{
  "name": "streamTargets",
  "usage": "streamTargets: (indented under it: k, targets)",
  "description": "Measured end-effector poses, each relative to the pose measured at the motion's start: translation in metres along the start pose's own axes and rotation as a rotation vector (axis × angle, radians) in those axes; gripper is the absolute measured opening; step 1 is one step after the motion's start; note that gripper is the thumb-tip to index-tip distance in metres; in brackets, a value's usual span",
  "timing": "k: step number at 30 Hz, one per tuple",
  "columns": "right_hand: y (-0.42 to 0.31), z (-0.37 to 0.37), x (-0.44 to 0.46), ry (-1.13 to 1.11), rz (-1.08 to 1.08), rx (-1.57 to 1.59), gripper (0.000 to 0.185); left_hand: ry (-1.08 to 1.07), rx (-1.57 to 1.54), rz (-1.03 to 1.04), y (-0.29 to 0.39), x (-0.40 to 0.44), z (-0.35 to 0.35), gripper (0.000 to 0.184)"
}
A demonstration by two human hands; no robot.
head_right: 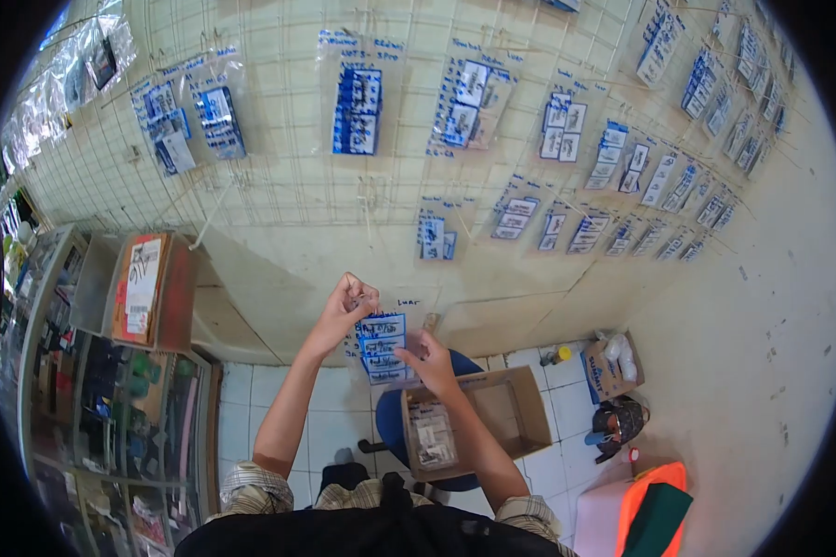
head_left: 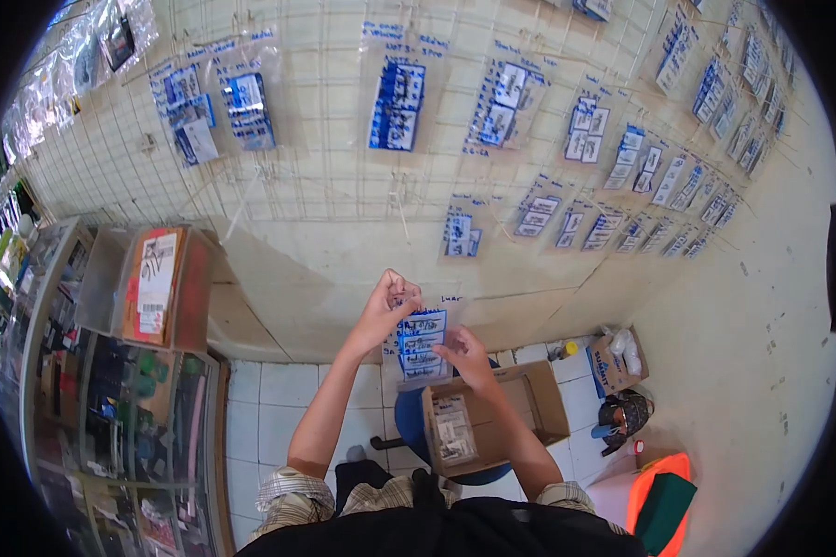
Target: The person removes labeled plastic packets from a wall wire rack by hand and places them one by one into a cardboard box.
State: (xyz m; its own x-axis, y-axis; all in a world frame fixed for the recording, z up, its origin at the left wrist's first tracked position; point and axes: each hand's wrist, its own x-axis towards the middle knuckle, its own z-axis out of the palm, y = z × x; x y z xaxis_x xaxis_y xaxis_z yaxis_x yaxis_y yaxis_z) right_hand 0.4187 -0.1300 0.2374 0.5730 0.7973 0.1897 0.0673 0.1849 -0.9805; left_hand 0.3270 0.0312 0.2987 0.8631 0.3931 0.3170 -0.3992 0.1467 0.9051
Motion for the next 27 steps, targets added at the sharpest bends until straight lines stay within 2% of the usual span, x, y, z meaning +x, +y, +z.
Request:
streamTargets:
  k: [2,4,5,7,10,12,14,15,16,17,18,20,21,22,24,25,27]
  targets:
    - [0.004,-0.02,-0.023,0.02,0.092,-0.049,0.033,0.002,-0.045,-0.061,-0.017,-0.013,0.018,0.026]
    - [0.007,-0.044,-0.048,0.042,0.103,-0.015,0.029,0.155,0.12,-0.044,-0.042,-0.029,0.041,0.036]
    - [0.008,-0.055,-0.054,0.072,0.084,0.022,0.026,0.163,0.127,-0.049,-0.054,-0.035,0.056,0.036]
    - [0.017,-0.084,-0.075,0.09,0.141,0.018,0.027,0.27,-0.015,-0.101,-0.084,-0.064,0.088,0.052]
    - [0.043,-0.122,-0.109,0.115,0.2,0.004,0.026,0.339,0.071,-0.183,-0.123,-0.1,0.135,0.058]
    - [0.061,-0.139,-0.128,0.149,0.262,-0.059,0.025,0.386,0.08,-0.189,-0.162,-0.128,0.154,0.056]
    - [0.09,-0.15,-0.14,0.122,0.271,-0.049,0.026,0.385,0.411,-0.181,-0.195,-0.148,0.164,0.049]
    - [0.105,-0.155,-0.143,0.132,0.283,-0.085,0.026,0.399,0.419,-0.171,-0.207,-0.149,0.164,0.049]
    - [0.116,-0.158,-0.148,0.15,0.312,-0.118,0.027,0.335,0.568,-0.191,-0.219,-0.158,0.167,0.046]
    - [0.131,-0.161,-0.154,0.173,0.363,-0.15,0.027,0.266,0.706,-0.241,-0.232,-0.176,0.173,0.043]
    - [0.148,-0.164,-0.165,0.167,0.403,-0.145,0.027,0.273,0.699,-0.282,-0.245,-0.188,0.178,0.043]
    - [0.185,-0.168,-0.175,0.093,0.479,-0.403,0.028,0.335,0.768,-0.498,-0.266,-0.195,0.182,0.042]
    - [0.195,-0.164,-0.178,0.082,0.493,-0.376,0.03,0.305,0.905,-0.487,-0.271,-0.199,0.182,0.048]
    - [0.205,-0.162,-0.178,0.074,0.505,-0.369,0.03,0.31,0.907,-0.503,-0.277,-0.2,0.181,0.048]
    - [0.22,-0.153,-0.18,-0.039,0.552,-0.575,0.03,0.375,0.979,-0.615,-0.288,-0.204,0.179,0.049]
    - [0.237,-0.147,-0.181,-0.027,0.531,-0.523,0.026,0.338,1.017,-0.698,-0.294,-0.205,0.175,0.057]
    - [0.258,-0.141,-0.18,-0.074,0.535,-0.581,0.026,0.319,1.057,-0.789,-0.303,-0.207,0.168,0.061]
